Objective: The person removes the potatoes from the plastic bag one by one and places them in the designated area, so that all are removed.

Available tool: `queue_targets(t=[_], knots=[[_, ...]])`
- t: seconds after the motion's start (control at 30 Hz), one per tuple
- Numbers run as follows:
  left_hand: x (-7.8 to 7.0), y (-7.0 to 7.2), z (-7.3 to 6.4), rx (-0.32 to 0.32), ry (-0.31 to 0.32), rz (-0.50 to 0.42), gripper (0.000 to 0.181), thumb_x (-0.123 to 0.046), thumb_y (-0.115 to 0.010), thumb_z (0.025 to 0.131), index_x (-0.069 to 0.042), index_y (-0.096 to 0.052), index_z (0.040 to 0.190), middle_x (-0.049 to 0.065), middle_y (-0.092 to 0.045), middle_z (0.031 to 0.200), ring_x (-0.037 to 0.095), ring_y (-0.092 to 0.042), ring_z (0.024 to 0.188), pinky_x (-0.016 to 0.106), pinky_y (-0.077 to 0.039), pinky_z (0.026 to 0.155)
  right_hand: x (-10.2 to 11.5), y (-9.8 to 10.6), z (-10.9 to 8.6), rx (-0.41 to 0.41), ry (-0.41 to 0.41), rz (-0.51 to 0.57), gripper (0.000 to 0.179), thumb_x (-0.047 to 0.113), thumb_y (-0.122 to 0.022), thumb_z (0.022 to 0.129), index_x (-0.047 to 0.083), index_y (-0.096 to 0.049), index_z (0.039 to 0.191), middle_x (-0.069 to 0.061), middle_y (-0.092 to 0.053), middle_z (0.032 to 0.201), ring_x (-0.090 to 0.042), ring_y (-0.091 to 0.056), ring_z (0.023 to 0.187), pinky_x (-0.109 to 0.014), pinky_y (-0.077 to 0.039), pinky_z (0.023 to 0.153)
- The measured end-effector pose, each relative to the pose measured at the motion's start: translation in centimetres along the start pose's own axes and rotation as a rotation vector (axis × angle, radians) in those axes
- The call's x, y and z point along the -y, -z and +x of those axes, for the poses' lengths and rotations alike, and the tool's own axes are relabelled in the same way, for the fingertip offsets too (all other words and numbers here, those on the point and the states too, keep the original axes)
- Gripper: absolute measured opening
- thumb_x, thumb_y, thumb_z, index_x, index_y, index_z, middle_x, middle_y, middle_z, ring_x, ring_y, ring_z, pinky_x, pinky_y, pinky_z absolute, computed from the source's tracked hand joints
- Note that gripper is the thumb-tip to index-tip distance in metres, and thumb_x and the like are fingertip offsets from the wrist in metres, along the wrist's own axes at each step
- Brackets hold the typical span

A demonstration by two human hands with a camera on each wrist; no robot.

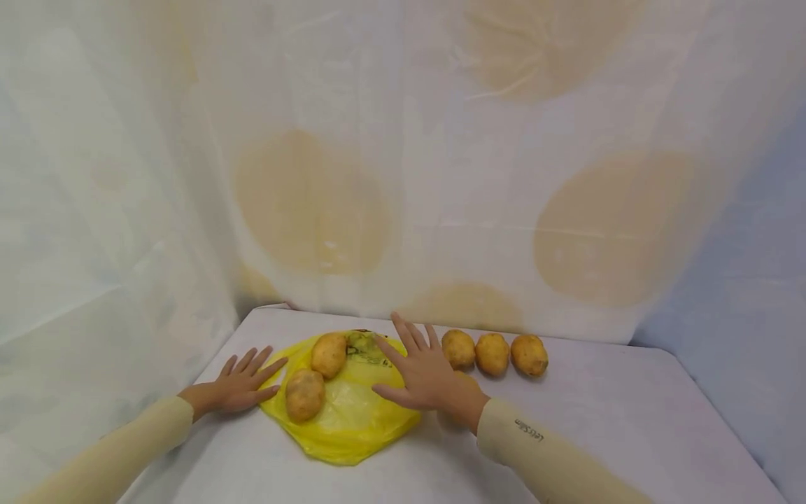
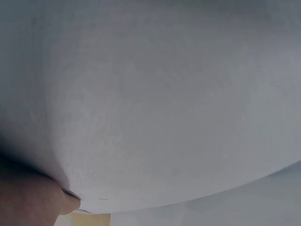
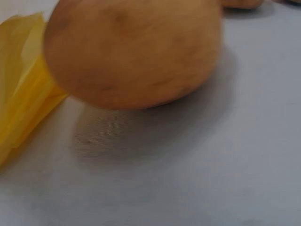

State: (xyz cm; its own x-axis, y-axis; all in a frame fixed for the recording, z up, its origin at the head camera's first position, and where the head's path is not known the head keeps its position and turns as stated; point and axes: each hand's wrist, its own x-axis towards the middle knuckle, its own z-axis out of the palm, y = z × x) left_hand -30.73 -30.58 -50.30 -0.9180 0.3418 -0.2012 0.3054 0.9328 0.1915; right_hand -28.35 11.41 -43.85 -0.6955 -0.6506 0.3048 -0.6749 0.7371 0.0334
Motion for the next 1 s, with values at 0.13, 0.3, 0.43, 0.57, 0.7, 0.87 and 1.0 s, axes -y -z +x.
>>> queue_targets(t=[0.13, 0.3, 0.43, 0.57, 0.7, 0.87, 1.0], knots=[[-0.3, 0.4, -0.4, 0.015, -0.009, -0.022, 0.079, -0.075, -0.032, 0.093, -0.030, -0.021, 0.158, 0.021, -0.003, 0.165, 0.052, 0.001, 0.148, 0.073, 0.010, 0.110, 1.3, -0.3, 1.2, 0.012, 0.020, 0.037, 0.081, 0.069, -0.041, 0.094, 0.027, -0.018, 0.159, -0.012, 0.010, 0.167, -0.033, -0.013, 0.152, -0.068, -0.011, 0.115], [-0.5, 0.1, -0.4, 0.028, -0.012, -0.023, 0.078, -0.073, -0.032, 0.095, -0.030, -0.019, 0.159, 0.020, -0.001, 0.166, 0.051, 0.002, 0.149, 0.072, 0.010, 0.110, 2.6, -0.4, 1.9, 0.082, 0.009, 0.066, 0.080, 0.071, -0.038, 0.094, 0.029, -0.018, 0.159, -0.008, 0.014, 0.167, -0.031, -0.012, 0.153, -0.066, -0.007, 0.117], [-0.5, 0.1, -0.2, 0.036, -0.003, -0.015, 0.081, -0.077, -0.030, 0.093, -0.031, -0.017, 0.159, 0.018, 0.001, 0.167, 0.048, 0.003, 0.150, 0.070, 0.010, 0.112, 3.5, -0.6, 2.2, 0.117, 0.006, 0.079, 0.080, 0.072, -0.035, 0.094, 0.032, -0.014, 0.159, -0.008, 0.015, 0.167, -0.031, -0.016, 0.152, -0.067, -0.007, 0.117], [-0.3, 0.3, -0.3, 0.030, -0.014, -0.022, 0.082, -0.078, -0.030, 0.092, -0.031, -0.018, 0.159, 0.018, 0.000, 0.166, 0.050, 0.003, 0.149, 0.071, 0.010, 0.111, 4.4, -1.3, 2.6, 0.119, 0.003, 0.091, 0.081, 0.072, -0.037, 0.094, 0.031, -0.015, 0.160, -0.009, 0.013, 0.167, -0.032, -0.017, 0.152, -0.067, -0.010, 0.116], [0.1, 0.4, -0.6, 0.031, -0.016, -0.014, 0.081, -0.077, -0.029, 0.093, -0.031, -0.017, 0.159, 0.019, 0.001, 0.166, 0.050, 0.003, 0.149, 0.071, 0.009, 0.111, 5.6, -1.7, 3.3, 0.133, -0.006, 0.099, 0.081, 0.072, -0.036, 0.093, 0.032, -0.014, 0.159, -0.008, 0.016, 0.166, -0.032, -0.012, 0.153, -0.066, -0.011, 0.116], [0.7, 0.1, -0.9, 0.014, -0.009, -0.012, 0.080, -0.075, -0.031, 0.093, -0.031, -0.018, 0.158, 0.019, -0.001, 0.166, 0.050, 0.002, 0.149, 0.072, 0.008, 0.110, 7.6, -1.5, 4.5, 0.164, 0.022, 0.139, 0.081, 0.074, -0.034, 0.093, 0.037, -0.008, 0.159, -0.006, 0.019, 0.166, -0.031, -0.012, 0.153, -0.067, -0.012, 0.116], [1.1, -0.3, -0.9, 0.010, -0.002, -0.008, 0.079, -0.075, -0.031, 0.093, -0.031, -0.019, 0.158, 0.018, -0.001, 0.166, 0.049, 0.002, 0.149, 0.072, 0.007, 0.111, 9.0, -1.7, 5.0, 0.197, 0.088, 0.181, 0.082, 0.076, -0.034, 0.092, 0.038, -0.007, 0.159, -0.004, 0.022, 0.165, -0.033, -0.014, 0.153, -0.069, -0.015, 0.114]])
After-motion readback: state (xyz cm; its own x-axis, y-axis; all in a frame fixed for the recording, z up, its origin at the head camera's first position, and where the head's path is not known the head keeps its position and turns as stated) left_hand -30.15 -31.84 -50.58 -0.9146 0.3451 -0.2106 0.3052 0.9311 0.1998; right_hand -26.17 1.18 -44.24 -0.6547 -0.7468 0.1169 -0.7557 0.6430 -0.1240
